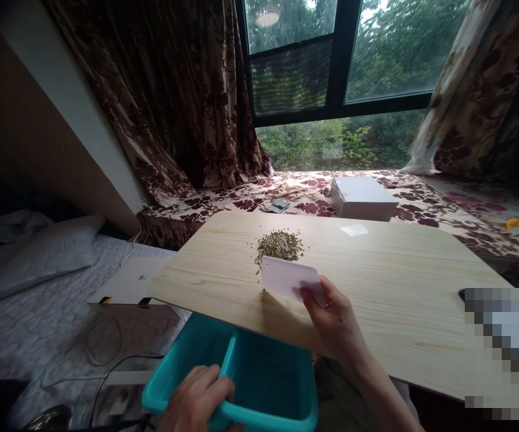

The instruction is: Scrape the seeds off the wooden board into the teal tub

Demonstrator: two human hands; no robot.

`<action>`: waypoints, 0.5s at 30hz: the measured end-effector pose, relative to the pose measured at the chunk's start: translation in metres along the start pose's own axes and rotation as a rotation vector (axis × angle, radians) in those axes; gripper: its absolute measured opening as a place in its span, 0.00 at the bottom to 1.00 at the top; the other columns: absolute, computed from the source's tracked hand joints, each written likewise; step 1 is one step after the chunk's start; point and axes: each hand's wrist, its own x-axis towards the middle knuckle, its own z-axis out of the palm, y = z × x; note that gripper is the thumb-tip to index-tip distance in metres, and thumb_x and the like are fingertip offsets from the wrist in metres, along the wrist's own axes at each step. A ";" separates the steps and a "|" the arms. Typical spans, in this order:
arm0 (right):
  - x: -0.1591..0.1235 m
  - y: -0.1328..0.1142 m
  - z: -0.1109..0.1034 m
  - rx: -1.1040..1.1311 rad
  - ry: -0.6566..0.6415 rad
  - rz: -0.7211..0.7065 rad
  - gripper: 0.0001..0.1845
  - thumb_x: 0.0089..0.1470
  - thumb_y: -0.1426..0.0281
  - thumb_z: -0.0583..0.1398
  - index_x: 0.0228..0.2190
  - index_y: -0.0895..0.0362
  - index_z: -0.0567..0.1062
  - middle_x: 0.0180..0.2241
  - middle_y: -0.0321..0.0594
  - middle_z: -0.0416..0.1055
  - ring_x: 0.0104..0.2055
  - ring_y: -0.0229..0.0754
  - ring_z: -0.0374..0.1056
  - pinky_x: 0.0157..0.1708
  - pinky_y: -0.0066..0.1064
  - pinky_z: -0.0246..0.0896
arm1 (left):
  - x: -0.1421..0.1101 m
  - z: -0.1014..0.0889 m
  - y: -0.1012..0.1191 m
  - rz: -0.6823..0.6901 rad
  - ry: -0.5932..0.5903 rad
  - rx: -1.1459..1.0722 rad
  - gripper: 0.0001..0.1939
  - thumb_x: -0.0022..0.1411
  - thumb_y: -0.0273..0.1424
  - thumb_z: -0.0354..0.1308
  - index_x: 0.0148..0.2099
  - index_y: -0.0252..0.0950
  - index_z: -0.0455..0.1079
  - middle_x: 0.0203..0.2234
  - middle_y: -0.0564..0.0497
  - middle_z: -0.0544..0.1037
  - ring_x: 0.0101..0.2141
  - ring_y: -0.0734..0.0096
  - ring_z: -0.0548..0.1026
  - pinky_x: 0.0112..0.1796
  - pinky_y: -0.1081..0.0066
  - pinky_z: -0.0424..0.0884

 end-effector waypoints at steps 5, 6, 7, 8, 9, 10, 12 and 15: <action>-0.004 -0.002 -0.005 0.036 -0.003 0.009 0.11 0.50 0.61 0.59 0.32 0.55 0.76 0.30 0.43 0.80 0.30 0.47 0.74 0.31 0.35 0.69 | 0.000 -0.001 0.004 -0.073 0.064 -0.084 0.12 0.41 0.26 0.62 0.30 0.40 0.64 0.25 0.57 0.68 0.28 0.68 0.69 0.29 0.70 0.61; -0.005 -0.001 -0.007 0.037 0.001 0.017 0.12 0.50 0.61 0.59 0.33 0.55 0.76 0.30 0.43 0.80 0.31 0.48 0.75 0.31 0.35 0.69 | 0.000 -0.002 0.004 -0.078 0.058 -0.096 0.12 0.41 0.25 0.62 0.30 0.40 0.64 0.25 0.57 0.68 0.28 0.68 0.69 0.29 0.70 0.61; -0.006 -0.001 -0.008 0.033 0.002 0.023 0.12 0.49 0.61 0.60 0.32 0.55 0.76 0.30 0.43 0.80 0.31 0.48 0.75 0.31 0.35 0.69 | 0.000 -0.002 0.004 -0.076 0.047 -0.108 0.13 0.41 0.25 0.62 0.31 0.40 0.64 0.25 0.57 0.68 0.28 0.68 0.69 0.29 0.70 0.61; -0.008 0.000 -0.008 0.026 0.000 0.028 0.12 0.49 0.61 0.60 0.32 0.55 0.76 0.29 0.42 0.80 0.30 0.48 0.75 0.30 0.35 0.69 | 0.000 -0.003 0.004 -0.069 0.036 -0.119 0.13 0.42 0.25 0.62 0.31 0.40 0.64 0.26 0.57 0.68 0.29 0.68 0.69 0.29 0.70 0.62; -0.009 0.001 -0.009 0.018 0.002 0.030 0.12 0.48 0.61 0.60 0.32 0.55 0.76 0.29 0.42 0.80 0.30 0.48 0.74 0.30 0.35 0.69 | 0.000 -0.003 0.004 -0.061 0.033 -0.127 0.13 0.42 0.25 0.62 0.31 0.40 0.64 0.26 0.57 0.68 0.29 0.68 0.70 0.29 0.70 0.62; -0.010 0.002 -0.009 0.012 0.006 0.032 0.11 0.48 0.61 0.60 0.31 0.55 0.76 0.28 0.42 0.80 0.29 0.48 0.74 0.29 0.35 0.69 | 0.000 -0.004 0.004 -0.054 0.038 -0.132 0.13 0.42 0.25 0.62 0.31 0.40 0.64 0.25 0.57 0.68 0.28 0.68 0.70 0.29 0.71 0.62; -0.011 0.005 -0.008 0.017 0.016 0.039 0.11 0.47 0.61 0.60 0.30 0.55 0.76 0.27 0.41 0.79 0.28 0.47 0.74 0.28 0.34 0.68 | 0.001 -0.006 0.005 -0.051 0.068 -0.127 0.13 0.40 0.25 0.62 0.30 0.40 0.64 0.24 0.57 0.68 0.27 0.68 0.70 0.28 0.70 0.62; -0.012 0.008 -0.006 0.045 0.011 0.060 0.12 0.47 0.61 0.61 0.31 0.55 0.77 0.26 0.41 0.79 0.28 0.47 0.74 0.27 0.34 0.69 | 0.002 -0.008 0.006 -0.052 0.101 -0.115 0.14 0.38 0.24 0.62 0.29 0.40 0.64 0.24 0.57 0.68 0.27 0.68 0.69 0.27 0.70 0.62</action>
